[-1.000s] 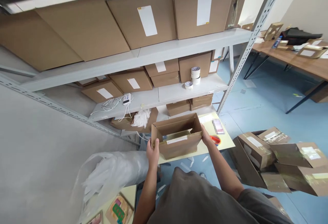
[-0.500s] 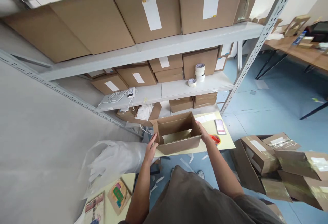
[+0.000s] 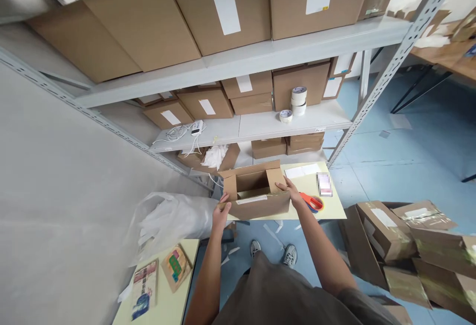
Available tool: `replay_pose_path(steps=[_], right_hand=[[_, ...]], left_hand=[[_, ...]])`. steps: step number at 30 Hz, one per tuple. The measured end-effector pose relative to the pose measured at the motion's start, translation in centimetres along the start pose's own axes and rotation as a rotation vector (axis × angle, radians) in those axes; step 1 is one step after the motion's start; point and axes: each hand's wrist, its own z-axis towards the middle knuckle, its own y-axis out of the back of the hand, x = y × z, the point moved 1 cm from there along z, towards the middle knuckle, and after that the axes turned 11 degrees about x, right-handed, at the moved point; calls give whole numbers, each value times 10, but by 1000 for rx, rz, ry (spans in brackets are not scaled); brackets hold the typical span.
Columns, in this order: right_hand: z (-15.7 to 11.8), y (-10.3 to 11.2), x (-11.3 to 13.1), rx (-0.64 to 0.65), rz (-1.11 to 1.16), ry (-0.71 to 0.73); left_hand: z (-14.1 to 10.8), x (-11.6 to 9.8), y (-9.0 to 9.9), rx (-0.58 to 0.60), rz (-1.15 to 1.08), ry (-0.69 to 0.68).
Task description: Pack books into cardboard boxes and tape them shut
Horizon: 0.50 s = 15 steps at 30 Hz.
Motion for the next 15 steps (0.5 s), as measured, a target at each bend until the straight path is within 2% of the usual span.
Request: replay_pose_path(steps=[4,8,11,15], right_hand=[[-11,5,-2,-3,-55,-50],[-32,0,-9,-35,-80,64],[-49,-6,-14,-11,-105,133],[-55,-11,-16,-31,-117,68]], left_hand=[[7,5,-16,-160,-37,51],[16,13,-21,-254,-6,55],[24,21,-22,-191,-7,99],[35,17,-15,-74,125,77]])
